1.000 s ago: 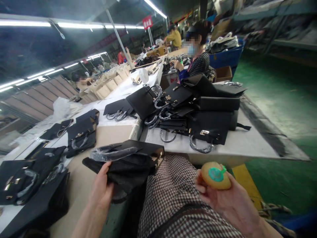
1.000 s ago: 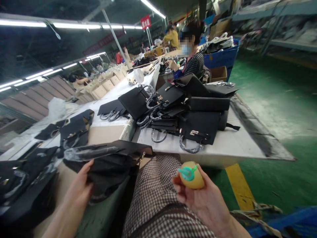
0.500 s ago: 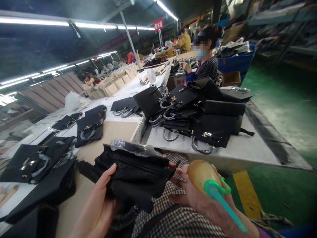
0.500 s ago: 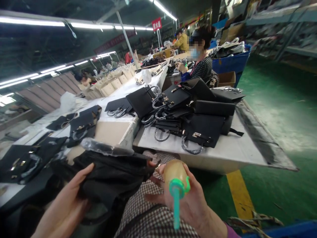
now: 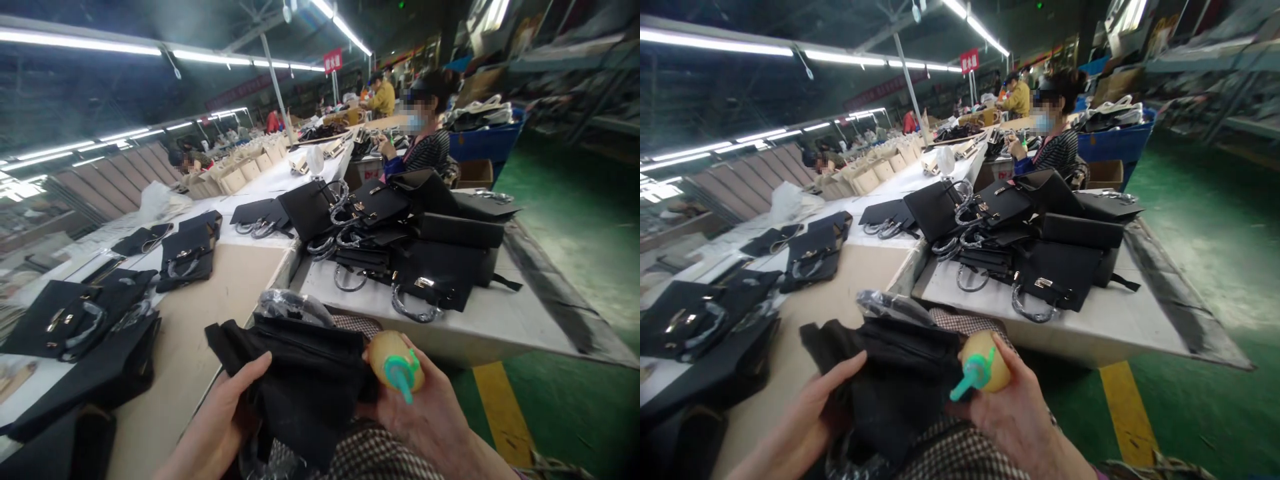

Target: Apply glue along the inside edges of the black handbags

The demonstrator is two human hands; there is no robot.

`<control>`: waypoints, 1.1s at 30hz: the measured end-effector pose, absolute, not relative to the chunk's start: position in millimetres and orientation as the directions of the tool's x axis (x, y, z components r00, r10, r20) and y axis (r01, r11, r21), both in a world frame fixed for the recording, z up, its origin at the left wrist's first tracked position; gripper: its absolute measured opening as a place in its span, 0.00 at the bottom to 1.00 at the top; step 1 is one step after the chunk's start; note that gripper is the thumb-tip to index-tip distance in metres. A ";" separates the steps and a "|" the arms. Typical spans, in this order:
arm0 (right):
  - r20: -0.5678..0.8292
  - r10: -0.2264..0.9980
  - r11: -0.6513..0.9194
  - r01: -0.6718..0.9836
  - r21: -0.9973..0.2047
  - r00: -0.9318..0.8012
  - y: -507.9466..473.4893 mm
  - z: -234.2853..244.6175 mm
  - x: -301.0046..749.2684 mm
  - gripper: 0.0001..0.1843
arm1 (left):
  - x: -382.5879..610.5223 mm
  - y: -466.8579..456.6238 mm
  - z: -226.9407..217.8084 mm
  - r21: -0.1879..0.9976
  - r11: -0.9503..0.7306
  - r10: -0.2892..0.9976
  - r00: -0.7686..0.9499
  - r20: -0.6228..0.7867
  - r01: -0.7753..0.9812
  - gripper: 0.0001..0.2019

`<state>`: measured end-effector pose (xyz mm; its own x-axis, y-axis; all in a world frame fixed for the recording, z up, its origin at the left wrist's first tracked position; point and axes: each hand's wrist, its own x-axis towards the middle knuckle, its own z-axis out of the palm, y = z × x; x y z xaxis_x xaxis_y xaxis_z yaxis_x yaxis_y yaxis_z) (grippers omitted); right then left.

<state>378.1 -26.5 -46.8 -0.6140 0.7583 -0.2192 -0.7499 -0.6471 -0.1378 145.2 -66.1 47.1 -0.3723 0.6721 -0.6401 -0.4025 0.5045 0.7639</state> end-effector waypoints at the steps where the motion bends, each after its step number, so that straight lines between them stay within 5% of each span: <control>1: -0.221 0.753 -0.652 -0.746 -0.132 -0.619 -23.9 -46.5 379.4 0.18 | 139.0 -70.8 50.1 0.778 0.507 0.701 -0.348 -0.623 -0.372 0.25; 4: -0.237 0.741 -0.661 -0.745 -0.094 -0.628 -17.0 -47.5 382.9 0.18 | 108.7 -87.3 48.5 0.890 0.440 0.834 -0.312 -0.454 -0.119 0.40; 6: -0.253 0.747 -0.649 -0.758 -0.071 -0.615 -13.4 -50.1 384.7 0.19 | 84.8 -94.3 40.8 0.921 0.261 0.920 -0.363 -0.148 0.288 0.46; 8: -0.273 0.761 -0.625 -0.778 -0.068 -0.588 -10.9 -52.7 386.2 0.19 | 68.0 -93.9 35.3 0.686 -0.061 0.905 -0.250 0.344 0.725 0.43; 10: -0.294 0.773 -0.606 -0.791 -0.080 -0.562 -9.4 -53.6 387.3 0.18 | 63.9 -84.5 37.6 0.275 -0.333 0.785 0.104 0.611 0.902 0.38; 12: -0.306 0.771 -0.607 -0.790 -0.085 -0.559 -9.0 -52.6 387.7 0.17 | 70.9 -65.9 47.9 0.052 -0.525 0.738 0.424 0.526 0.850 0.36; 13: -0.310 0.768 -0.610 -0.788 -0.086 -0.560 -9.1 -51.6 387.5 0.17 | 76.2 -53.8 54.7 0.064 -0.587 0.755 0.518 0.402 0.807 0.35; 17: -0.301 0.770 -0.611 -0.786 -0.094 -0.562 -10.8 -50.0 386.3 0.19 | 91.3 1.6 77.0 0.499 -0.592 0.737 0.676 0.016 0.633 0.44; 21: -0.279 0.775 -0.604 -0.795 -0.064 -0.566 -12.2 -53.4 386.5 0.20 | 92.8 44.9 84.5 0.765 -0.347 0.651 0.726 -0.220 0.543 0.28; 25: -0.251 0.771 -0.610 -0.792 -0.028 -0.586 -11.2 -54.9 385.5 0.19 | 96.2 61.4 88.4 0.766 -0.308 0.581 0.749 -0.318 0.564 0.29; 30: -0.257 0.774 -0.607 -0.793 -0.042 -0.579 -8.0 -55.9 383.0 0.21 | 113.2 55.0 77.4 0.641 -0.450 0.467 0.776 -0.425 0.621 0.51; 33: -0.246 0.779 -0.610 -0.788 -0.082 -0.577 -7.7 -54.8 382.8 0.23 | 123.3 52.7 60.1 0.620 -0.512 0.485 0.796 -0.363 0.595 0.48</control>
